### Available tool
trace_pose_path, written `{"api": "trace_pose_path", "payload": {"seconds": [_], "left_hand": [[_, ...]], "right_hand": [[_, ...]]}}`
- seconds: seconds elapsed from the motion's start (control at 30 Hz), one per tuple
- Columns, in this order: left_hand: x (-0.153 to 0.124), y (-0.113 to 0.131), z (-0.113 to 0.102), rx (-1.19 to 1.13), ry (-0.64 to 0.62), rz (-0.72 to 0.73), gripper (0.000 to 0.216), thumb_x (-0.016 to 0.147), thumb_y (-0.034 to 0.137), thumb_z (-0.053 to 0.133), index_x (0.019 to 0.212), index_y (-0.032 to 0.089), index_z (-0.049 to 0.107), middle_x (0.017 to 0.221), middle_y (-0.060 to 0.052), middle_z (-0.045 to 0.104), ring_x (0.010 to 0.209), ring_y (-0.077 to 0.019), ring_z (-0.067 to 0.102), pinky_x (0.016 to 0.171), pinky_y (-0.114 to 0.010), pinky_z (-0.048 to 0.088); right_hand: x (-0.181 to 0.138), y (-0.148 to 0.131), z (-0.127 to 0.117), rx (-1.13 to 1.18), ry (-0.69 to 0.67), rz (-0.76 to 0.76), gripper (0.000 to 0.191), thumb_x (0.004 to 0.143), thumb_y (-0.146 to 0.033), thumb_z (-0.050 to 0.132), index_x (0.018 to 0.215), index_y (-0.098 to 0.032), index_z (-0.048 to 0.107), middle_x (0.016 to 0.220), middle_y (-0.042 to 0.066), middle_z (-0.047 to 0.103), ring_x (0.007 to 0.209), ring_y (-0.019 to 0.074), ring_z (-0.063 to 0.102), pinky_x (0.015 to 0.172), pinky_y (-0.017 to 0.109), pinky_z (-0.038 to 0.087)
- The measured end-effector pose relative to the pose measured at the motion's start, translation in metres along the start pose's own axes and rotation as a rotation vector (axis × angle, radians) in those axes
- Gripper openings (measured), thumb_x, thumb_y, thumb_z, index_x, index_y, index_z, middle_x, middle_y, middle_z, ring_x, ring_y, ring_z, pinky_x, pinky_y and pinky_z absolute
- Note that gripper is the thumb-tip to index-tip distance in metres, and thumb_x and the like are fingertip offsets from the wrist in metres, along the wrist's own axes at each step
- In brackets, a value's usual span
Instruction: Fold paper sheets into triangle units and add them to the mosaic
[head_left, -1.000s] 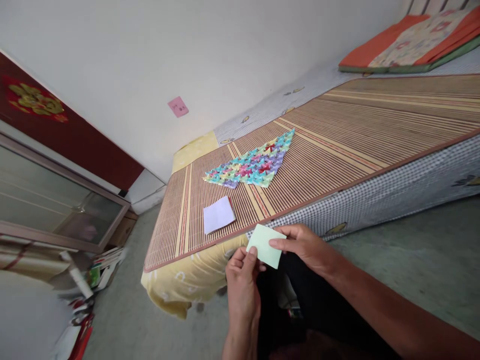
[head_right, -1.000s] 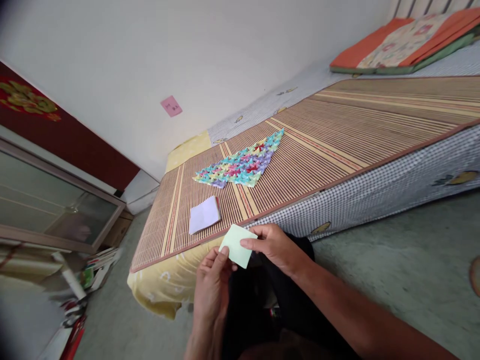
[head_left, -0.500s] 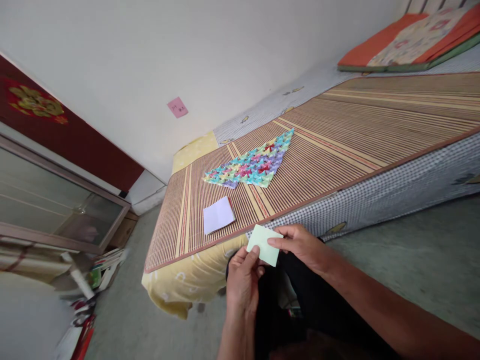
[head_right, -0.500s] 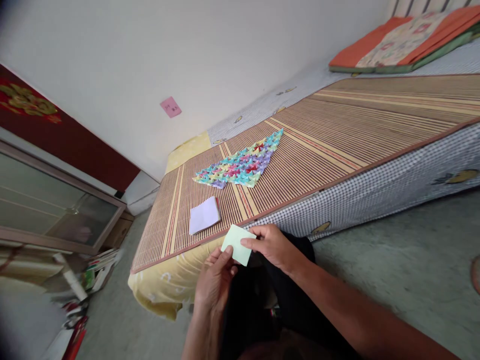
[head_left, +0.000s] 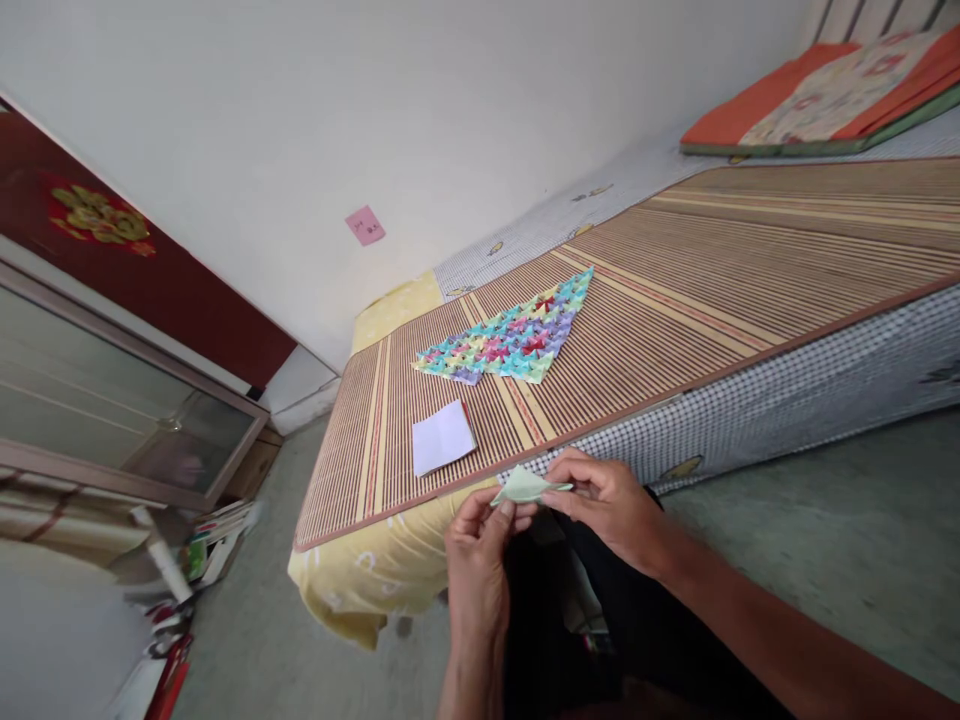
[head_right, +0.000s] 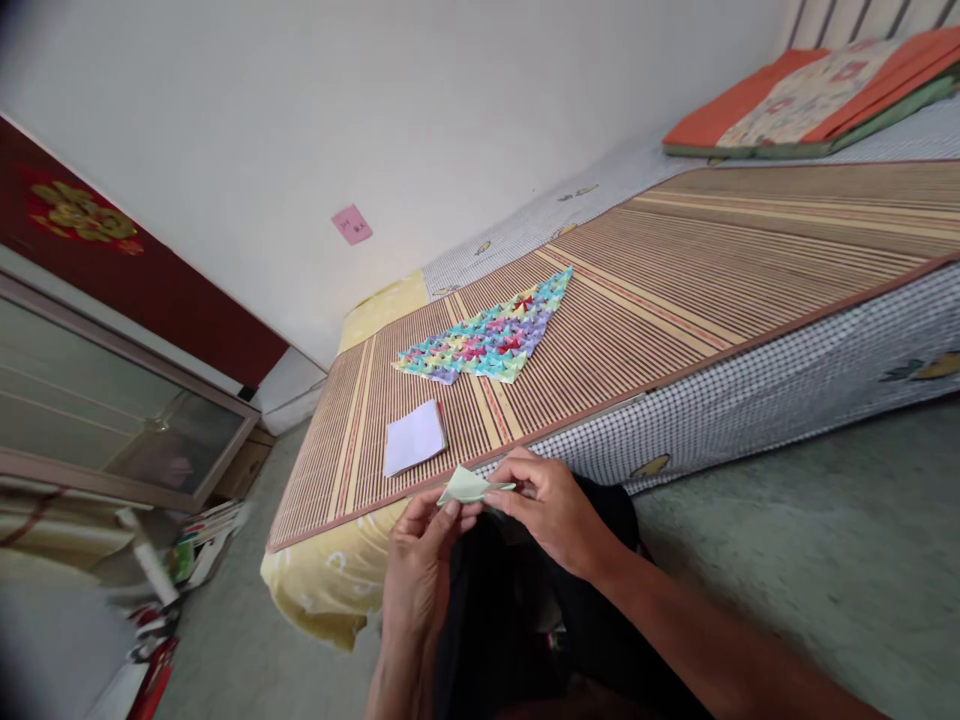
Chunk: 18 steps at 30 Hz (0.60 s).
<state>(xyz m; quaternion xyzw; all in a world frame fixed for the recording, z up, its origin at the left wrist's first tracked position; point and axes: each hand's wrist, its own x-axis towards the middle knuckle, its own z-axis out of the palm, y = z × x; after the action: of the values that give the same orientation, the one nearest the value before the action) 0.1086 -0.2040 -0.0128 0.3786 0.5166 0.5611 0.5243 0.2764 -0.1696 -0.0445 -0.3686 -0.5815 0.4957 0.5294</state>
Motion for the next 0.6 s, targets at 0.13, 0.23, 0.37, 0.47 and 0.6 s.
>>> {"api": "trace_pose_path", "payload": {"seconds": [0.13, 0.23, 0.37, 0.47, 0.6], "left_hand": [[-0.001, -0.001, -0.002, 0.058, -0.040, 0.081, 0.019, 0.082, 0.035, 0.079, 0.085, 0.016, 0.077, 0.081, -0.005, 0.076, 0.080, -0.0190, 0.069, 0.082, -0.030, 0.052], [-0.001, -0.002, -0.007, 0.101, -0.073, 0.102, 0.020, 0.086, 0.036, 0.075, 0.083, 0.016, 0.078, 0.078, -0.005, 0.074, 0.080, -0.0196, 0.067, 0.083, -0.031, 0.050], [-0.003, 0.001, -0.007, 0.150, -0.061, 0.149, 0.020, 0.088, 0.035, 0.073, 0.082, 0.017, 0.079, 0.103, -0.009, 0.075, 0.099, -0.0241, 0.067, 0.090, -0.033, 0.049], [-0.008, 0.007, -0.003, 0.206, -0.008, 0.225, 0.022, 0.089, 0.035, 0.072, 0.077, 0.018, 0.078, 0.124, -0.012, 0.070, 0.115, -0.0283, 0.063, 0.096, -0.036, 0.048], [-0.015, 0.011, 0.001, 0.263, 0.064, 0.274, 0.020, 0.086, 0.036, 0.074, 0.079, 0.018, 0.079, 0.120, -0.013, 0.072, 0.113, -0.0293, 0.064, 0.099, -0.039, 0.048]], "right_hand": [[-0.001, -0.002, 0.001, 0.005, 0.001, 0.001, 0.009, 0.087, -0.026, 0.069, 0.080, -0.021, 0.073, 0.085, 0.001, 0.061, 0.082, 0.0185, 0.060, 0.072, 0.028, 0.046], [-0.002, -0.006, 0.000, 0.046, -0.002, 0.005, 0.007, 0.086, -0.026, 0.070, 0.081, -0.021, 0.072, 0.087, 0.002, 0.062, 0.085, 0.0192, 0.061, 0.075, 0.029, 0.047], [-0.005, -0.012, 0.003, 0.085, -0.006, -0.009, 0.016, 0.088, -0.031, 0.070, 0.075, -0.021, 0.071, 0.088, 0.002, 0.061, 0.085, 0.0186, 0.061, 0.077, 0.029, 0.048], [-0.009, -0.016, 0.006, 0.075, 0.060, -0.023, 0.016, 0.087, -0.031, 0.072, 0.075, -0.021, 0.071, 0.099, 0.004, 0.062, 0.091, 0.0190, 0.062, 0.079, 0.029, 0.048], [-0.012, -0.020, 0.010, 0.063, 0.095, -0.027, 0.017, 0.087, -0.031, 0.073, 0.074, -0.021, 0.070, 0.103, 0.006, 0.064, 0.094, 0.0204, 0.064, 0.081, 0.029, 0.050]]}}
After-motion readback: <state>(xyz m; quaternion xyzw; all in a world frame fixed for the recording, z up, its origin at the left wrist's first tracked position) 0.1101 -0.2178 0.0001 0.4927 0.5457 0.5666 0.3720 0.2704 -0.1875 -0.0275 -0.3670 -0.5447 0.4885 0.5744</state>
